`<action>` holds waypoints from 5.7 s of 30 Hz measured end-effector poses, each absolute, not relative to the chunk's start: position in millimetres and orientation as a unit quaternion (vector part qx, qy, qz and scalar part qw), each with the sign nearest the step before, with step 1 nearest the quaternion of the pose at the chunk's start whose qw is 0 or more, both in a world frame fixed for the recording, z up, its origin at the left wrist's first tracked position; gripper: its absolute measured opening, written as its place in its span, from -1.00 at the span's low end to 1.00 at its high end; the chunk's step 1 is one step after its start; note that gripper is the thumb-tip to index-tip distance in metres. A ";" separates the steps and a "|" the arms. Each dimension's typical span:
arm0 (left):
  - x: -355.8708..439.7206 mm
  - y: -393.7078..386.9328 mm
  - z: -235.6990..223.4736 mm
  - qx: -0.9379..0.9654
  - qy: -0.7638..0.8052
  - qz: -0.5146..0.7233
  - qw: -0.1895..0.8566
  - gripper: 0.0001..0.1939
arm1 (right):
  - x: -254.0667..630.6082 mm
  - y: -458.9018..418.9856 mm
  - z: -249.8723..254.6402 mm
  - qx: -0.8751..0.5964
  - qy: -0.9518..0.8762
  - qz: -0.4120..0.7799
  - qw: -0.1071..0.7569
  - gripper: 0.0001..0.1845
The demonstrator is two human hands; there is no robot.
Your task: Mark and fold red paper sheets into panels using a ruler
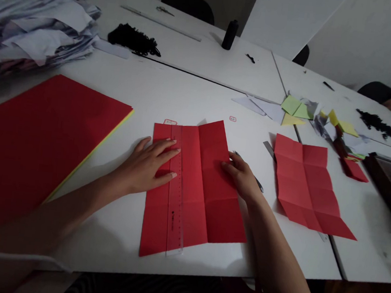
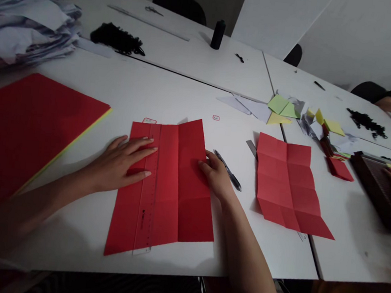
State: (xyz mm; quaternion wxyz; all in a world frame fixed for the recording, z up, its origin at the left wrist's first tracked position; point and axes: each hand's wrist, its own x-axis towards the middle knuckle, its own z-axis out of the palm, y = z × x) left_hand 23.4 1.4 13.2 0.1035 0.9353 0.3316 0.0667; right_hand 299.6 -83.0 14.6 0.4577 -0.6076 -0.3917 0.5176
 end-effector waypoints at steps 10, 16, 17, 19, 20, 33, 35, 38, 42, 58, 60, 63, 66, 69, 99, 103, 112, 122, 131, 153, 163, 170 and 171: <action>27.4 -0.2 13.5 0.933 0.337 0.072 0.105 -0.41 | 302.8 -82.0 11.3 -0.598 -0.399 0.511 0.472 -0.58; 29.3 0.6 12.0 0.935 0.330 0.080 0.106 -0.42 | 305.1 -83.0 11.9 -0.607 -0.412 0.500 0.461 -0.58; 29.3 0.7 11.9 0.935 0.329 0.081 0.106 -0.42 | 305.3 -83.2 12.0 -0.606 -0.414 0.499 0.461 -0.58; 29.1 0.9 11.5 0.936 0.327 0.080 0.107 -0.42 | 305.7 -83.3 12.0 -0.609 -0.417 0.497 0.457 -0.58; 29.0 1.0 11.1 0.935 0.327 0.081 0.108 -0.42 | 305.8 -83.3 11.8 -0.612 -0.417 0.496 0.454 -0.58; 29.2 2.0 7.6 0.934 0.325 0.088 0.115 -0.41 | 305.3 -84.4 13.0 -0.604 -0.420 0.497 0.460 -0.58; 29.2 2.0 7.6 0.935 0.324 0.090 0.116 -0.41 | 304.9 -84.4 13.6 -0.606 -0.421 0.496 0.458 -0.58; 29.2 1.9 7.4 0.935 0.322 0.093 0.115 -0.41 | 304.7 -84.2 13.9 -0.615 -0.422 0.490 0.451 -0.57; 29.4 1.7 7.4 0.934 0.321 0.099 0.118 -0.42 | 305.2 -84.1 13.2 -0.610 -0.422 0.492 0.456 -0.56; 28.1 2.4 6.4 0.934 0.325 0.092 0.118 -0.40 | 306.4 -84.5 11.7 -0.593 -0.416 0.506 0.468 -0.60; 28.3 2.7 6.4 0.934 0.325 0.090 0.117 -0.40 | 307.0 -83.9 10.5 -0.588 -0.414 0.509 0.473 -0.60; 28.5 2.7 6.5 0.935 0.325 0.084 0.112 -0.40 | 307.7 -83.1 9.1 -0.580 -0.410 0.516 0.479 -0.60; 28.7 2.5 6.5 0.936 0.327 0.081 0.108 -0.41 | 308.0 -82.8 8.9 -0.586 -0.408 0.515 0.475 -0.59; 28.8 2.3 6.6 0.935 0.328 0.083 0.108 -0.41 | 307.8 -83.1 9.6 -0.593 -0.409 0.510 0.470 -0.58; 25.9 0.6 9.4 0.936 0.334 0.073 0.089 -0.41 | 303.1 -83.8 9.2 -0.595 -0.398 0.515 0.471 -0.60; 25.0 0.6 9.0 0.936 0.334 0.072 0.085 -0.40 | 302.1 -83.2 9.7 -0.590 -0.391 0.523 0.475 -0.58; 24.0 0.6 10.4 0.936 0.330 0.074 0.093 -0.40 | 301.0 -82.9 12.7 -0.595 -0.394 0.521 0.468 -0.58; 25.2 0.1 10.8 0.937 0.330 0.077 0.088 -0.41 | 302.0 -83.0 9.5 -0.590 -0.388 0.523 0.478 -0.56; 24.6 0.4 9.9 0.935 0.334 0.075 0.091 -0.41 | 303.1 -82.4 7.9 -0.598 -0.390 0.519 0.471 -0.57; 24.9 -0.1 10.5 0.934 0.333 0.080 0.097 -0.41 | 301.9 -83.3 10.4 -0.593 -0.390 0.521 0.474 -0.57; 25.9 0.1 10.5 0.935 0.332 0.075 0.098 -0.41 | 303.2 -83.5 9.8 -0.600 -0.397 0.516 0.465 -0.57; 27.7 -0.9 12.8 0.933 0.335 0.082 0.106 -0.42 | 304.0 -84.5 10.3 -0.597 -0.402 0.511 0.470 -0.60; 27.8 -0.7 12.7 0.933 0.334 0.079 0.106 -0.42 | 304.2 -84.6 10.5 -0.596 -0.403 0.512 0.470 -0.61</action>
